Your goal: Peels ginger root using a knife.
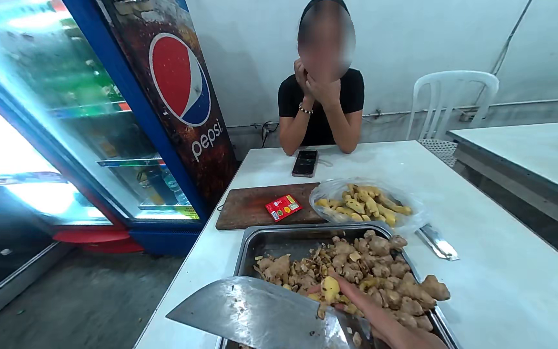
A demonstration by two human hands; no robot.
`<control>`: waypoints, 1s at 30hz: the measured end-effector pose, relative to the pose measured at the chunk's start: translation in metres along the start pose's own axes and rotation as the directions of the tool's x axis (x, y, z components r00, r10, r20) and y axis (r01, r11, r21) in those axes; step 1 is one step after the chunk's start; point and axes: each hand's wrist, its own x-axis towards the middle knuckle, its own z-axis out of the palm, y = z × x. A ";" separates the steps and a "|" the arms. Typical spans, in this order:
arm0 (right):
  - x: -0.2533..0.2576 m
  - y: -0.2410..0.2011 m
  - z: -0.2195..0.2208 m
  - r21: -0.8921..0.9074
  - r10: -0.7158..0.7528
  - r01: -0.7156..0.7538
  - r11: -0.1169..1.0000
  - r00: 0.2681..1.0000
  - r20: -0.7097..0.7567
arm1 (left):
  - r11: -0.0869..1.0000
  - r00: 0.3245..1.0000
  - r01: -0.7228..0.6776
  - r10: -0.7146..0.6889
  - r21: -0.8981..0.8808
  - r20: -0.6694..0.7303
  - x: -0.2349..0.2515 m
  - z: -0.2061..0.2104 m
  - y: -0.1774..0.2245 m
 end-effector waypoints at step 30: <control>0.000 0.005 -0.011 0.337 -0.044 0.013 0.941 0.995 0.085 | 0.829 0.895 -0.409 0.282 0.382 0.346 0.014 -0.005 -0.003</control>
